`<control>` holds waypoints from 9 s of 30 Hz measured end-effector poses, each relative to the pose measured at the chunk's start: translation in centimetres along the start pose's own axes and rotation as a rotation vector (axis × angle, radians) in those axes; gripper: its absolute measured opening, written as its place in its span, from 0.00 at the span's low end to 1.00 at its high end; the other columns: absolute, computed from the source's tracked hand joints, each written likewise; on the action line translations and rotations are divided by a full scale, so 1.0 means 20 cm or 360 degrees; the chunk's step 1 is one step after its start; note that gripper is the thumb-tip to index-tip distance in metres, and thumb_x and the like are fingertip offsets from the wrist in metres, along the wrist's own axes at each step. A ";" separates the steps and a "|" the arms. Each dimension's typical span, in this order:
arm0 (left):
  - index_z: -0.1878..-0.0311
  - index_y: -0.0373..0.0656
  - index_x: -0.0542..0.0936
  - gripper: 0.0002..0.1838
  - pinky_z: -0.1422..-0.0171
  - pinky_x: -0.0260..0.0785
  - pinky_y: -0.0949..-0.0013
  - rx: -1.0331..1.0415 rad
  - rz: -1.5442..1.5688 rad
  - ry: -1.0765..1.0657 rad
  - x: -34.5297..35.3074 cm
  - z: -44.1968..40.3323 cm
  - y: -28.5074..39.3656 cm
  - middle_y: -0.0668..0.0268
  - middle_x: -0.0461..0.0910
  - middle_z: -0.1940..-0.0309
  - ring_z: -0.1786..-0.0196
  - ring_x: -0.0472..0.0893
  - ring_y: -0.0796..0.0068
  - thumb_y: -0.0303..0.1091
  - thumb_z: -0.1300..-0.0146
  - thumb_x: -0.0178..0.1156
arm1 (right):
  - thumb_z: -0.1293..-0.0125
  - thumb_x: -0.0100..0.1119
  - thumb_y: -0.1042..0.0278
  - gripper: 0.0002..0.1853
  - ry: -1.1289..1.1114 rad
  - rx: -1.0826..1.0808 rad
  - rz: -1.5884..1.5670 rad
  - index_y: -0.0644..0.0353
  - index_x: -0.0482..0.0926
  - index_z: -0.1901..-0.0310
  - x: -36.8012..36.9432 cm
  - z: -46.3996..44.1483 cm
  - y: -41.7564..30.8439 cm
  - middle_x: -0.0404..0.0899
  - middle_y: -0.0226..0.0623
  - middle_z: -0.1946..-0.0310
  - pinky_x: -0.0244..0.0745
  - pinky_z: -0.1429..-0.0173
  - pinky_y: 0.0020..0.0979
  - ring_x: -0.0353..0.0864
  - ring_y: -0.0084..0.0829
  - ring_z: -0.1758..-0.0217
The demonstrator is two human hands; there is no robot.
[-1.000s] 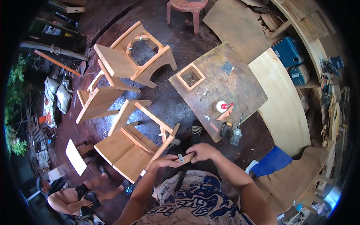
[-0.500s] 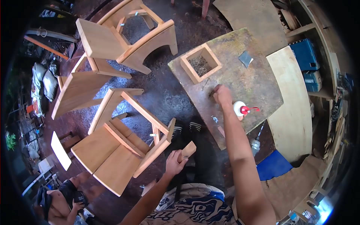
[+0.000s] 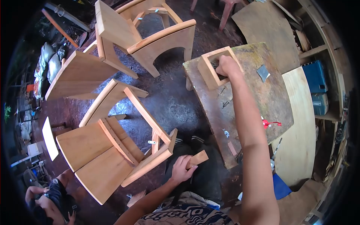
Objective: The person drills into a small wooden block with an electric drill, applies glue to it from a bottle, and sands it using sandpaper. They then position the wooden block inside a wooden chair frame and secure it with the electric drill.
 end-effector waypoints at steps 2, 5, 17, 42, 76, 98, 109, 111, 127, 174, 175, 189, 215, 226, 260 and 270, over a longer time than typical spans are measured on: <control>0.43 0.39 0.77 0.28 0.42 0.74 0.55 0.0056 -0.0036 0.0002 0.00 0.00 -0.02 0.54 0.79 0.49 0.47 0.79 0.50 0.43 0.43 0.72 | 0.48 0.64 0.70 0.21 -0.0134 -0.0026 0.0020 0.61 0.85 0.50 0.04 -0.01 0.00 0.85 0.53 0.51 0.78 0.38 0.43 0.84 0.48 0.44; 0.43 0.39 0.78 0.28 0.43 0.74 0.56 0.0097 -0.0002 0.0057 -0.01 0.01 -0.06 0.54 0.79 0.50 0.48 0.80 0.51 0.42 0.44 0.73 | 0.46 0.65 0.69 0.22 -0.0041 0.0094 -0.0029 0.62 0.85 0.48 0.06 -0.01 0.03 0.84 0.52 0.48 0.78 0.38 0.42 0.84 0.47 0.43; 0.44 0.40 0.79 0.27 0.45 0.76 0.58 0.0242 -0.0072 0.0267 -0.06 0.11 -0.05 0.56 0.79 0.50 0.50 0.81 0.52 0.41 0.46 0.73 | 0.44 0.65 0.68 0.18 0.0030 0.0100 0.0060 0.59 0.86 0.50 0.11 -0.05 0.08 0.84 0.53 0.47 0.78 0.38 0.45 0.83 0.48 0.41; 0.44 0.41 0.79 0.29 0.45 0.75 0.56 0.0301 -0.0157 0.0342 -0.07 0.12 -0.07 0.57 0.80 0.52 0.51 0.80 0.52 0.40 0.49 0.75 | 0.51 0.65 0.75 0.03 0.0125 0.0017 -0.0740 0.61 0.87 0.74 -0.59 0.39 0.25 0.84 0.35 0.79 0.80 0.70 0.31 0.84 0.26 0.76; 0.42 0.42 0.75 0.26 0.38 0.70 0.53 0.0456 -0.0142 0.0509 -0.05 0.38 0.06 0.57 0.77 0.48 0.44 0.77 0.51 0.41 0.41 0.68 | 0.37 0.60 0.72 0.10 0.0938 0.0651 -0.0818 0.61 0.88 0.58 0.42 3.49 0.99 0.88 0.36 0.67 0.80 0.57 0.30 0.86 0.25 0.66; 0.44 0.41 0.77 0.24 0.43 0.72 0.53 0.0275 -0.0206 0.0531 -0.09 0.44 0.37 0.56 0.79 0.52 0.47 0.80 0.50 0.40 0.41 0.69 | 0.45 0.63 0.66 0.46 0.0886 0.1059 -0.1976 0.73 0.55 0.25 1.10 2.22 0.39 0.49 0.56 0.22 0.36 0.14 0.37 0.40 0.49 0.15; 0.43 0.40 0.76 0.26 0.42 0.73 0.53 0.0323 -0.0429 0.0442 0.06 0.11 0.25 0.55 0.78 0.52 0.46 0.78 0.51 0.41 0.41 0.68 | 0.47 0.62 0.76 0.41 0.1059 0.1053 -0.1770 0.67 0.63 0.28 0.91 2.14 0.42 0.61 0.54 0.27 0.59 0.23 0.39 0.65 0.47 0.27; 0.42 0.40 0.75 0.25 0.41 0.71 0.52 0.0376 -0.0324 0.0540 0.03 0.11 0.26 0.55 0.78 0.51 0.45 0.78 0.50 0.40 0.40 0.67 | 0.45 0.60 0.78 0.30 0.1476 0.0927 -0.1601 0.62 0.74 0.36 0.80 2.16 0.43 0.74 0.48 0.40 0.73 0.39 0.36 0.81 0.39 0.48; 0.42 0.40 0.75 0.27 0.43 0.73 0.52 0.0139 -0.0216 0.0494 -0.04 -0.03 0.10 0.55 0.78 0.52 0.47 0.79 0.49 0.42 0.42 0.68 | 0.41 0.59 0.73 0.11 0.0323 0.0414 0.0102 0.60 0.86 0.58 0.37 0.70 0.46 0.86 0.54 0.56 0.82 0.45 0.47 0.86 0.51 0.49; 0.39 0.53 0.76 0.27 0.48 0.76 0.52 0.0301 -0.0449 0.0191 0.30 -0.05 0.34 0.63 0.83 0.50 0.51 0.84 0.53 0.50 0.41 0.67 | 0.28 0.57 0.67 0.13 0.0189 0.0456 -0.2923 0.64 0.80 0.47 0.18 1.78 1.46 0.87 0.37 0.63 0.86 0.61 0.29 0.88 0.29 0.64; 0.39 0.53 0.76 0.27 0.48 0.76 0.52 0.0297 -0.0454 0.0186 0.30 -0.05 0.34 0.63 0.83 0.50 0.52 0.84 0.52 0.50 0.41 0.67 | 0.27 0.56 0.65 0.13 0.0138 0.0476 -0.2936 0.63 0.80 0.47 0.21 1.78 1.46 0.86 0.37 0.62 0.85 0.61 0.29 0.88 0.29 0.64; 0.43 0.48 0.78 0.26 0.49 0.77 0.54 0.0540 -0.0564 0.0034 0.33 -0.01 0.39 0.61 0.84 0.52 0.51 0.84 0.54 0.48 0.43 0.67 | 0.54 0.71 0.84 0.47 0.0814 0.0175 -0.2245 0.62 0.63 0.29 0.56 2.51 1.02 0.75 0.39 0.42 0.73 0.37 0.35 0.77 0.30 0.42; 0.55 0.38 0.78 0.22 0.52 0.79 0.53 0.0459 -0.1331 -0.0689 0.66 0.07 0.45 0.52 0.87 0.66 0.60 0.88 0.53 0.47 0.44 0.66 | 0.60 0.64 0.81 0.23 0.0420 0.0253 -0.1585 0.64 0.80 0.55 0.19 2.93 0.96 0.83 0.32 0.66 0.78 0.57 0.31 0.81 0.27 0.64; 0.54 0.38 0.80 0.22 0.54 0.81 0.59 0.0358 -0.1602 -0.0937 0.71 0.00 0.50 0.52 0.88 0.61 0.58 0.89 0.57 0.38 0.52 0.65 | 0.56 0.63 0.80 0.12 -0.0157 0.0386 -0.1631 0.64 0.79 0.66 0.40 2.68 0.97 0.77 0.31 0.79 0.69 0.76 0.31 0.74 0.24 0.81; 0.50 0.37 0.75 0.23 0.56 0.81 0.59 0.0318 -0.1666 -0.1079 0.75 -0.01 0.49 0.55 0.87 0.67 0.62 0.89 0.57 0.45 0.40 0.62 | 0.57 0.60 0.79 0.18 -0.0366 0.0352 -0.1611 0.61 0.80 0.60 0.38 2.46 0.96 0.75 0.30 0.81 0.68 0.76 0.29 0.73 0.22 0.81; 0.50 0.35 0.74 0.24 0.53 0.80 0.56 0.0315 -0.1627 -0.1146 0.76 -0.01 0.47 0.53 0.87 0.68 0.62 0.88 0.53 0.45 0.40 0.61 | 0.63 0.54 0.82 0.06 -0.0610 0.0187 -0.1382 0.68 0.74 0.77 0.32 2.35 0.90 0.70 0.35 0.88 0.61 0.85 0.32 0.71 0.28 0.88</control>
Point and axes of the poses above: each hand's wrist, its own z-axis away from the middle knuckle, its own x-axis out of the palm, y = z × x, the point moved 10 cm from there along -z, towards the middle knuckle
